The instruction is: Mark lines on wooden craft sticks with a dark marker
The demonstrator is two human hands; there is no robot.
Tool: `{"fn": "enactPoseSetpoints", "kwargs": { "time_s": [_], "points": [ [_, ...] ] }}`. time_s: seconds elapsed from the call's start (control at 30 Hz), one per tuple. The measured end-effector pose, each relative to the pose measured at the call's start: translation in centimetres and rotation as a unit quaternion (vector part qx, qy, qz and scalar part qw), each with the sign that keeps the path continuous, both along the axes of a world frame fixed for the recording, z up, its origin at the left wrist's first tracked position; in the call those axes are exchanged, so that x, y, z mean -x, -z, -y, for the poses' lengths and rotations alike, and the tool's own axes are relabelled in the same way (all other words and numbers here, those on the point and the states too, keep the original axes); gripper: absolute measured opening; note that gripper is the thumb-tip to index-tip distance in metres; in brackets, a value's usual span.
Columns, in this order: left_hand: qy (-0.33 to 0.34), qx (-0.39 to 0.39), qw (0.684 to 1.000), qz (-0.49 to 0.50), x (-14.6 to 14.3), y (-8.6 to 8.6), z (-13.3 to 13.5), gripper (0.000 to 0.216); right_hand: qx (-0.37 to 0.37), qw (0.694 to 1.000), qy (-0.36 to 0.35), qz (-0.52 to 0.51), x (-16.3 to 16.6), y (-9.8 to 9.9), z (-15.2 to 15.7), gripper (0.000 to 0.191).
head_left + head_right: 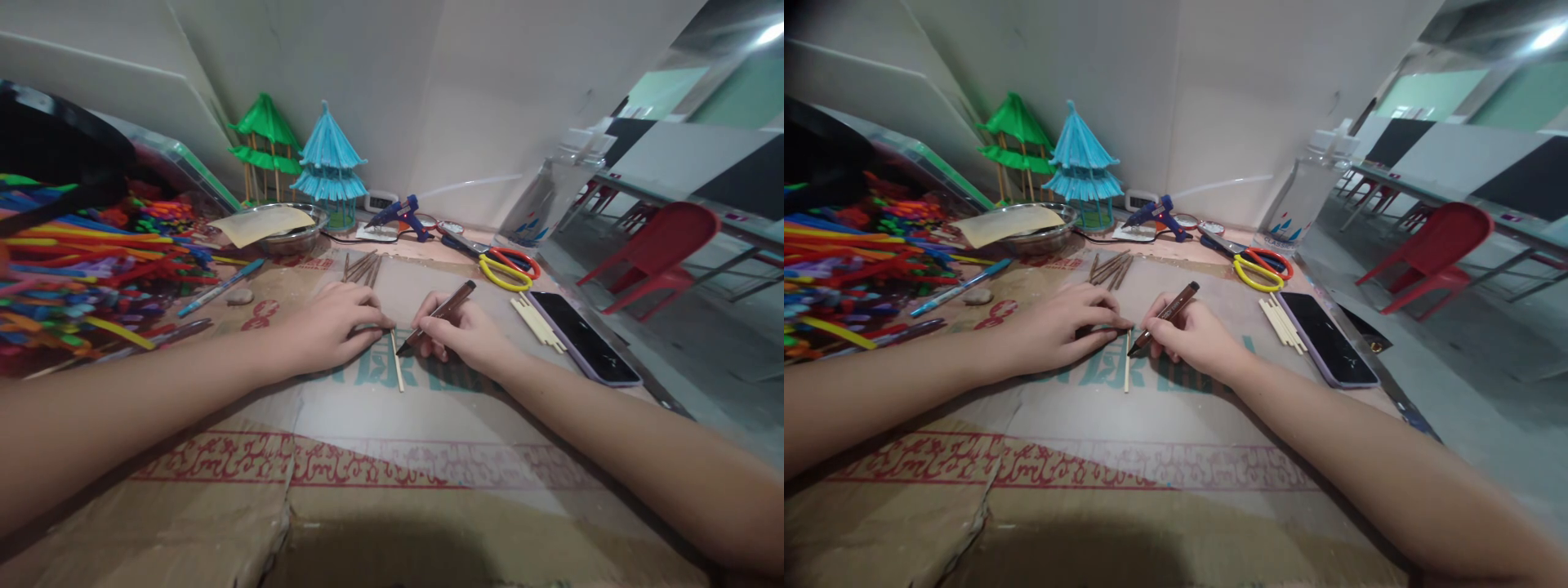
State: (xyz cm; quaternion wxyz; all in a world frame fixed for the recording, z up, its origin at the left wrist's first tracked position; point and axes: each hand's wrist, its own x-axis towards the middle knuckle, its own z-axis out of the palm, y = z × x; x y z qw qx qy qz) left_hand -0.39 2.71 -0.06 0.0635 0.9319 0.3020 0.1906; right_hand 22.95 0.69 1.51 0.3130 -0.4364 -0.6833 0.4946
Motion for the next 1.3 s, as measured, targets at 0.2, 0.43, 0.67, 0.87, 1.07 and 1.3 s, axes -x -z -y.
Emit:
{"fn": "enactPoseSetpoints", "kwargs": {
  "time_s": [0.2,0.43,0.67,0.87,1.07,1.3],
  "points": [
    [0.005,0.001,1.000,-0.001,-0.06,-0.08,0.00,0.029,-0.048,0.997,0.052,0.003,0.22,0.26,-0.25,0.015],
    [0.007,0.002,1.000,0.002,-0.04,0.01,-0.03,0.029,-0.018,0.999,0.028,0.007,0.06,-0.06,-0.05,0.014],
    [0.009,-0.002,1.000,0.002,-0.06,0.09,-0.12,0.029,-0.015,1.000,0.017,0.006,0.03,0.04,-0.03,0.015],
    [0.014,-0.010,1.000,-0.003,-0.04,0.15,-0.14,0.029,-0.047,0.997,0.068,0.007,0.33,-0.02,-0.18,0.014],
    [0.012,-0.007,1.000,-0.001,-0.12,0.06,-0.06,0.030,-0.022,0.999,0.047,0.015,0.19,-0.17,-0.04,0.014],
    [0.012,-0.006,1.000,-0.003,-0.06,0.10,-0.11,0.030,-0.033,0.999,0.036,0.008,0.10,0.07,-0.24,0.015]
  ]
}}
